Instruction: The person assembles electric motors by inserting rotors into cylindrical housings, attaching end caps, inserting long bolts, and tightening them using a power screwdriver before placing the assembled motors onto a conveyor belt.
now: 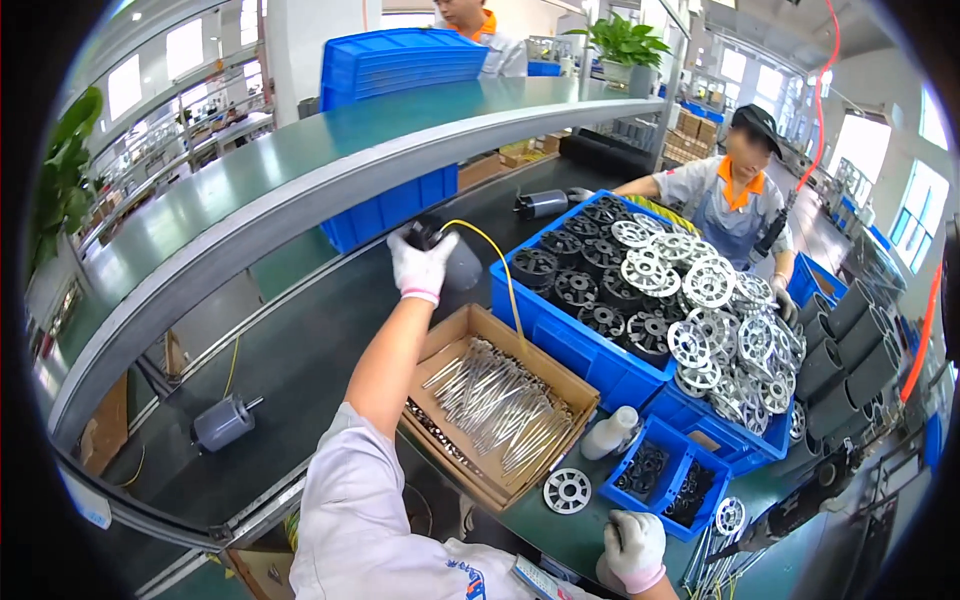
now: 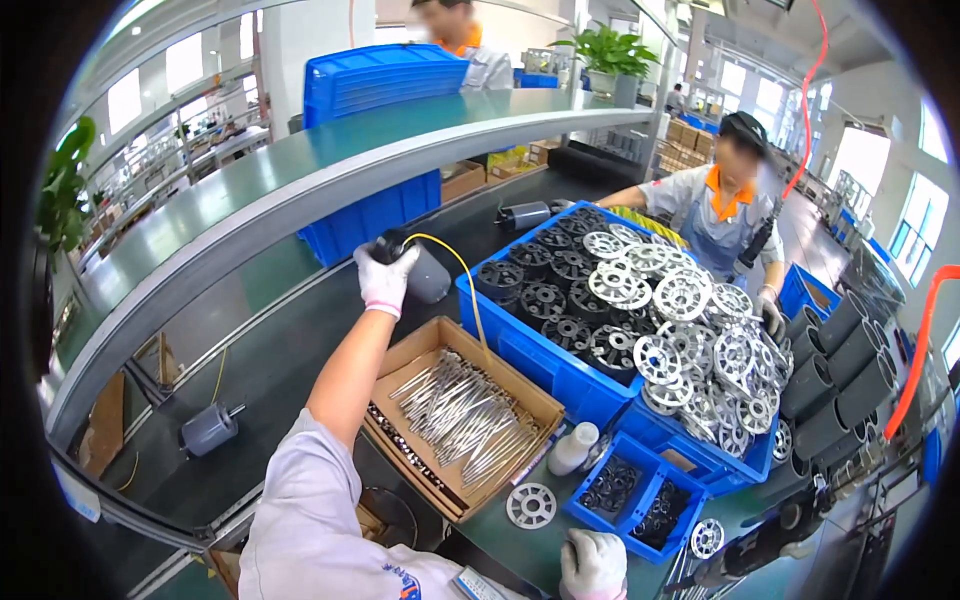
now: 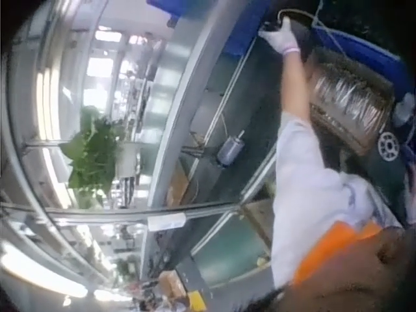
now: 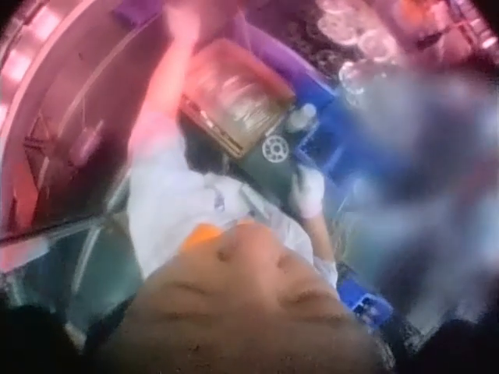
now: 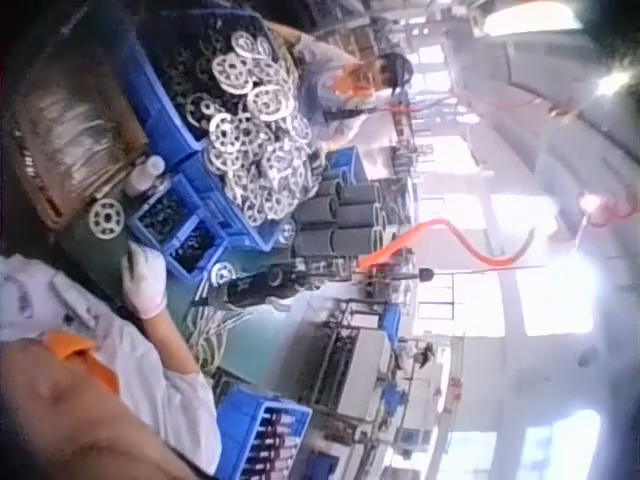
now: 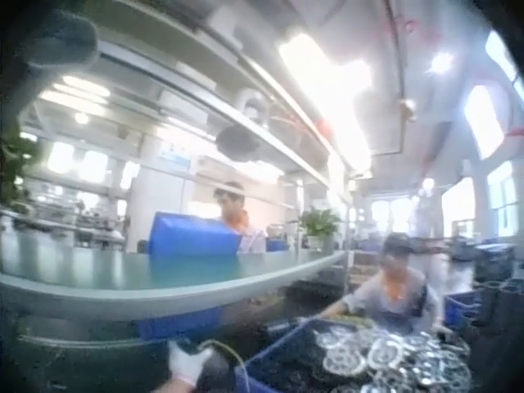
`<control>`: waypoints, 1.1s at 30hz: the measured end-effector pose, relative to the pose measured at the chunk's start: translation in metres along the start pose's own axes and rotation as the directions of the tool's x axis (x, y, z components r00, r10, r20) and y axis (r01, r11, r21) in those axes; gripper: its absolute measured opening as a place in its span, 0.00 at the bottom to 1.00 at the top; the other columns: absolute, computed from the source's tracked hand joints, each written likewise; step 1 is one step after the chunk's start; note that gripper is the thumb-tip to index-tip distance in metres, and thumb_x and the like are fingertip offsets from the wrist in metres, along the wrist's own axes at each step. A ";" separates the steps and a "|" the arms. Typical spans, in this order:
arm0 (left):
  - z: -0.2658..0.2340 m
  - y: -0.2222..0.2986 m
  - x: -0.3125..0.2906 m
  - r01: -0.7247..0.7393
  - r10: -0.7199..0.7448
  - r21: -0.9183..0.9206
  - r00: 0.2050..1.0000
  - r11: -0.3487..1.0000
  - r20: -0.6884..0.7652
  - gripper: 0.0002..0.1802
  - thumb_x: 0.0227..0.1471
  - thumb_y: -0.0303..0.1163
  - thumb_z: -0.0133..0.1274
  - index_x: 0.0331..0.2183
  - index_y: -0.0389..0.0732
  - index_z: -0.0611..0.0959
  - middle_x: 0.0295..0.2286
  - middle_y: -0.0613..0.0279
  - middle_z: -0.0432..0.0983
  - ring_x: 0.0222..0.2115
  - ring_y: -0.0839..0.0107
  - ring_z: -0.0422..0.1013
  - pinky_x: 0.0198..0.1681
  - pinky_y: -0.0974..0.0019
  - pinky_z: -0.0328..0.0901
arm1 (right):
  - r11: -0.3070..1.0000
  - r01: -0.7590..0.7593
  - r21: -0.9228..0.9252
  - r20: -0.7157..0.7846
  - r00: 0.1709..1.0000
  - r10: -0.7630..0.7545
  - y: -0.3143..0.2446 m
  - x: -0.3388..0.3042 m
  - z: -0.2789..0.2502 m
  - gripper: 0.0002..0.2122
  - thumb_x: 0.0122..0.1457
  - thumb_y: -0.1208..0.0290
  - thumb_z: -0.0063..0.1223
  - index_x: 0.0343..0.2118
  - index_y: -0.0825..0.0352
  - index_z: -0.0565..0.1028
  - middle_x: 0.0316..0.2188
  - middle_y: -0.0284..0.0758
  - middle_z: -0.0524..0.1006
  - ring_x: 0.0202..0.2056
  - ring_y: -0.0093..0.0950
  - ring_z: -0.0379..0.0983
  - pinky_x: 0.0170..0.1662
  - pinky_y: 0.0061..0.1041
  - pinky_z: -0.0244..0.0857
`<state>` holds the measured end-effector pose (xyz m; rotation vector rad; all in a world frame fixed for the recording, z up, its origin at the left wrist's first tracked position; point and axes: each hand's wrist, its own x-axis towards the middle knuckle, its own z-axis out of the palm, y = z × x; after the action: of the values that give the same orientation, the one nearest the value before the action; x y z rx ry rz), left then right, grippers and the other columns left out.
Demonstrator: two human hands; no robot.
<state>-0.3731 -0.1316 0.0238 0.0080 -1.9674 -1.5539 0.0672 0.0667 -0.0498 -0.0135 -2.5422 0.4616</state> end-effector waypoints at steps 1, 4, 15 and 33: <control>0.004 -0.023 0.005 0.039 -0.039 0.162 0.999 0.986 -0.005 0.40 0.30 0.45 0.67 0.41 0.32 0.68 0.36 0.47 0.73 0.37 0.57 0.72 0.44 0.61 0.65 | 1.000 -0.016 -0.004 -0.002 1.000 0.016 -0.001 -0.002 -0.001 0.08 0.42 0.76 0.55 0.29 0.67 0.74 0.24 0.37 0.76 0.28 0.35 0.72 0.36 0.32 0.64; 0.000 -0.096 0.002 0.147 -0.313 0.570 0.927 0.809 0.205 0.46 0.29 0.52 0.66 0.45 0.31 0.68 0.42 0.39 0.71 0.45 0.51 0.68 0.49 0.59 0.63 | 0.999 -0.027 0.030 0.063 0.998 0.025 0.005 -0.008 -0.004 0.10 0.40 0.76 0.57 0.29 0.67 0.74 0.25 0.38 0.75 0.29 0.36 0.71 0.35 0.33 0.64; -0.064 -0.143 0.044 -0.431 -0.131 0.606 0.734 0.668 0.666 0.21 0.49 0.32 0.51 0.46 0.35 0.74 0.43 0.47 0.73 0.43 0.54 0.70 0.49 0.61 0.61 | 0.957 -0.216 -0.193 0.117 0.963 0.241 0.064 -0.032 -0.074 0.09 0.44 0.73 0.55 0.31 0.66 0.75 0.27 0.40 0.75 0.29 0.39 0.72 0.33 0.35 0.65; -0.047 0.066 -0.312 -0.708 0.585 -0.484 -0.123 0.514 0.802 0.13 0.41 0.30 0.54 0.33 0.38 0.78 0.32 0.58 0.75 0.35 0.61 0.71 0.38 0.60 0.66 | 0.865 -0.194 -0.463 -0.059 0.980 0.188 0.084 -0.049 -0.112 0.12 0.45 0.77 0.50 0.35 0.64 0.75 0.32 0.36 0.77 0.34 0.34 0.73 0.37 0.32 0.67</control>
<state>-0.0756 -0.0360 -0.0570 -2.0449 -2.1115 -0.5929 0.1598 0.1768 -0.0146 -0.4498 -2.5891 -0.0940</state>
